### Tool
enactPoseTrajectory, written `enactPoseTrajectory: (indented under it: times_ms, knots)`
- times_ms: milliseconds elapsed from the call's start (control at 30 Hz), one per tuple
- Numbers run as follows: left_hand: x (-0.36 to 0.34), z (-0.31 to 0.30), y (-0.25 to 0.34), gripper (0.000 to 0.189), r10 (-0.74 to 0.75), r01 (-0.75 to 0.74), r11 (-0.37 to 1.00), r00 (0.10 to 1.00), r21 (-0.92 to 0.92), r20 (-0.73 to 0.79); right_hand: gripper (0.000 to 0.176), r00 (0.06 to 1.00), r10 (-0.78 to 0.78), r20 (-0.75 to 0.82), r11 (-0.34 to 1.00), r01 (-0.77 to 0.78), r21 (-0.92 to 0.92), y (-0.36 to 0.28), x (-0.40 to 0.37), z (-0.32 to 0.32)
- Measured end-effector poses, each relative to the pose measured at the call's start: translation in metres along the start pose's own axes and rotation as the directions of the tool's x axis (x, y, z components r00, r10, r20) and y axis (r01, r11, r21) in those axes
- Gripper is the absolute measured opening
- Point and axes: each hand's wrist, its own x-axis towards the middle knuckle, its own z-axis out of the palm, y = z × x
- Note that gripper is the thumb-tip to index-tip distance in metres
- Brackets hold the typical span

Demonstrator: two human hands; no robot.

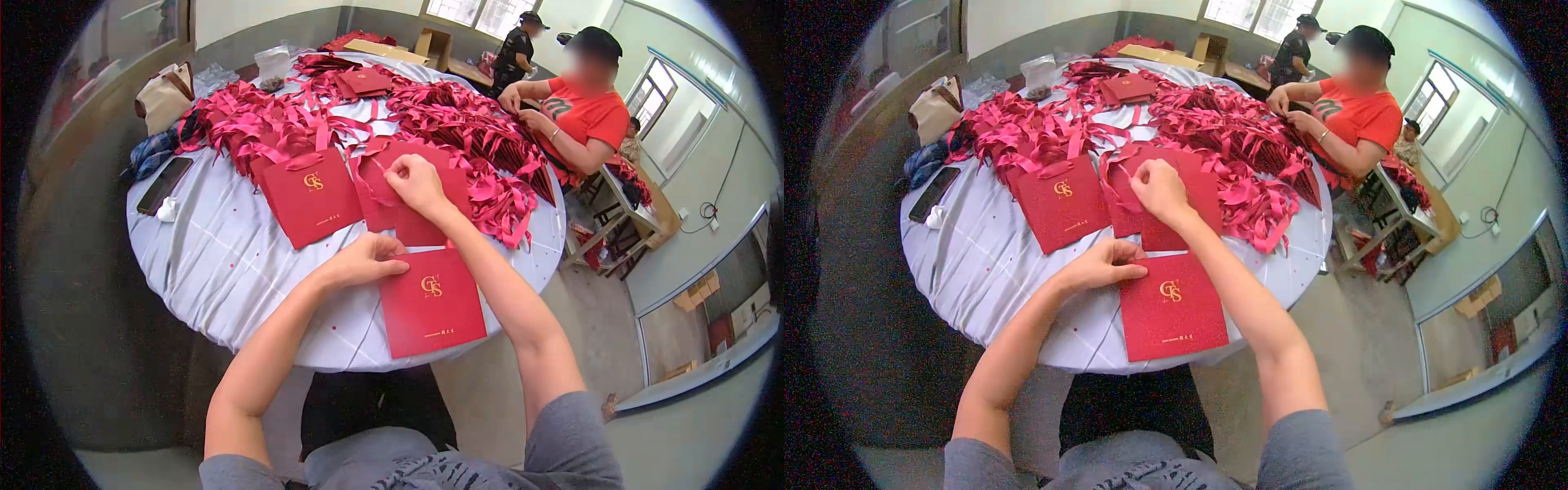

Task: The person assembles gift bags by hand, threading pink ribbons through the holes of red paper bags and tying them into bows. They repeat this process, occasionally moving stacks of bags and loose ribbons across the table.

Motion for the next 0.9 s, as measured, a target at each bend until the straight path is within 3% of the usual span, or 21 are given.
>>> enactPoseTrajectory:
  times_ms: [67, 100, 200, 267, 367, 500, 567, 667, 733, 800, 900]
  knots:
    - [0.0, 0.0, -0.001, 0.017, -0.007, 0.007, 1.0, 1.0, -0.005, 0.014, 0.015, 0.997, 0.024, 0.07, 0.958, -0.043, 0.285, 0.009, 0.004, -0.007]
    - [0.001, 0.0, -0.002, 0.017, -0.014, 0.014, 1.0, 1.0, -0.009, 0.022, 0.013, 0.986, 0.039, 0.165, 0.824, -0.125, 0.553, 0.005, 0.002, -0.016]
    - [0.003, 0.0, -0.008, 0.017, 0.005, -0.005, 1.0, 1.0, -0.006, 0.014, 0.009, 0.993, 0.076, 0.087, 0.704, -0.115, 0.701, -0.011, -0.012, -0.048]
    - [-0.002, 0.001, 0.005, 0.019, -0.018, 0.02, 0.999, 0.999, -0.027, 0.038, 0.01, 0.987, 0.083, 0.136, 0.434, -0.158, 0.887, -0.024, -0.024, -0.075]
    - [-0.004, 0.0, 0.01, 0.025, -0.069, 0.072, 0.991, 0.997, 0.115, -0.029, 0.011, 0.989, 0.083, 0.121, 0.337, -0.142, 0.931, -0.027, -0.04, -0.117]
    - [-0.006, 0.0, 0.012, 0.026, -0.072, 0.077, 0.994, 0.996, 0.074, -0.061, 0.023, 0.988, 0.153, 0.026, 0.283, -0.069, 0.957, -0.014, -0.062, -0.162]
    - [-0.004, -0.002, 0.005, 0.023, -0.06, 0.065, 0.996, 0.995, 0.067, -0.077, 0.019, 0.993, 0.117, -0.033, 0.251, 0.003, 0.968, 0.005, -0.071, -0.179]
    - [-0.007, -0.002, 0.023, 0.019, -0.062, 0.063, 0.998, 0.995, 0.018, -0.073, 0.012, 0.981, 0.143, -0.132, 0.405, 0.064, 0.912, -0.002, -0.088, -0.203]
    - [-0.007, -0.004, 0.035, 0.019, 0.07, -0.042, 0.975, 0.99, 0.219, -0.121, 0.017, 0.96, 0.172, -0.22, 0.575, 0.084, 0.814, -0.021, -0.102, -0.208]
    - [-0.006, -0.01, 0.041, 0.023, 0.116, -0.08, 0.957, 0.986, 0.28, -0.116, 0.018, 0.966, 0.156, -0.208, 0.753, 0.02, 0.658, -0.03, -0.114, -0.212]
    - [-0.003, -0.014, 0.051, 0.027, 0.135, -0.102, 0.963, 0.984, 0.249, -0.117, 0.011, 0.976, 0.163, -0.142, 0.872, -0.075, 0.483, -0.052, -0.136, -0.193]
